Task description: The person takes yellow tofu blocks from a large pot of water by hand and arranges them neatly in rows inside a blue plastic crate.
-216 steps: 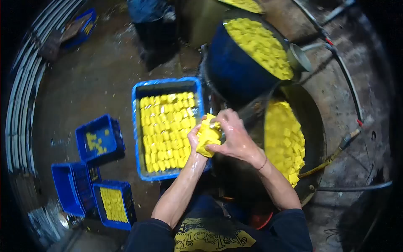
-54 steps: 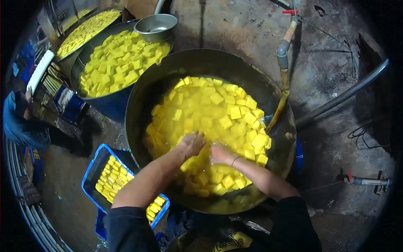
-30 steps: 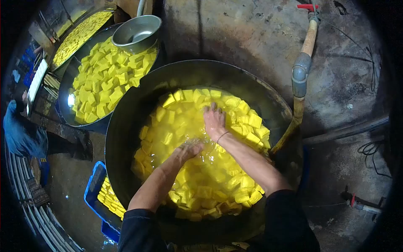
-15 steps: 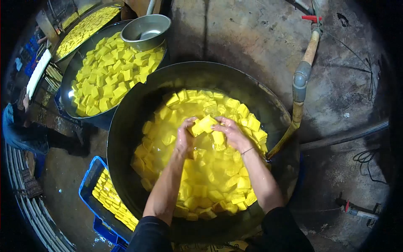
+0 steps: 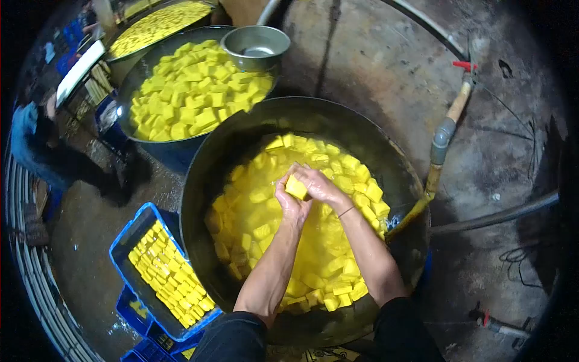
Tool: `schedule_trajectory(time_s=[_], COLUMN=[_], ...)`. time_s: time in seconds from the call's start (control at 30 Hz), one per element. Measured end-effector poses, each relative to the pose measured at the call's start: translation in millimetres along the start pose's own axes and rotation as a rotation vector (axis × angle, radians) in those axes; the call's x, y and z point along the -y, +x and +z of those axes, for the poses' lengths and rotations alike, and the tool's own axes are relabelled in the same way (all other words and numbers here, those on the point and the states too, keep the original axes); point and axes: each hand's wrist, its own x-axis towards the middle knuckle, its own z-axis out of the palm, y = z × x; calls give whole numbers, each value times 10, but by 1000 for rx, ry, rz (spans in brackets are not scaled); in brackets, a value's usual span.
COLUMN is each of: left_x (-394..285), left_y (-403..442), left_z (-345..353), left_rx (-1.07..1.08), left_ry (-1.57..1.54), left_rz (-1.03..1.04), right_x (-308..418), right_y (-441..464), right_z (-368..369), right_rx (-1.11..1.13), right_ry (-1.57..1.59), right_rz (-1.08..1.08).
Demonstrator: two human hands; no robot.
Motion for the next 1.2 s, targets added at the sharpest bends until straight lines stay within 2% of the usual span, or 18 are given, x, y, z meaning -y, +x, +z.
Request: schedule_trajectory(time_s=[0.03,0.1,0.13,0.17,0.23,0.33,0.37,0.43,0.5,0.53,0.57,0.7,0.83,0.9,0.93,1.03,1.1,1.2], left_x=[-114,-412,-566,-727,-1004,-1424,-1559,-1851,-2150,-2301,-2443,-2785,-2738,-2691,-2689,-2770,-2948,-3218], left_y=[18,27,-97,-180,-302,-589,-697,-1005,-1331,-1449,-1548,-1751,-1985,-2166,-2268,-2685,-2876,-3070], left_z=[30,161,448,661,995,1327,1373,1403,1310,1201,1065,265,-486,-740,-866,-1025,-1321,-1935], left_rx=[5,59,73,89,278,367,423,412,418,394,369,420,155,130,212,266,152,253], left_ry=[-5,-71,-56,-23,-19,-118,-142,-105,-100,-104,-109,-70,-3,7,-24,-181,-111,-385], left_rz=[22,21,89,145,220,241,255,314,380,420,457,466,455,424,400,292,256,188], right_x=[192,-129,-638,-275,-926,-761,-839,-795,-546,-421,241,1573,2604,2837,2759,2752,2741,2224], right_y=[65,226,391,330,430,389,496,415,273,201,65,-472,-837,-919,-924,-995,-1045,-956], right_z=[-80,59,225,307,981,1476,1617,1522,1266,1152,961,1032,1617,2054,2309,2931,3253,3909], right_rx=[53,-363,-278,-77,-130,197,114,58,107,103,300,338,433,471,380,167,406,877], right_ry=[371,233,34,-164,-326,-960,-613,-713,-173,6,193,500,-28,-251,-389,-627,-674,-296], right_rz=[468,170,16,172,-379,-223,138,-148,-154,-98,220,66,-206,-231,-428,-442,-283,-296])
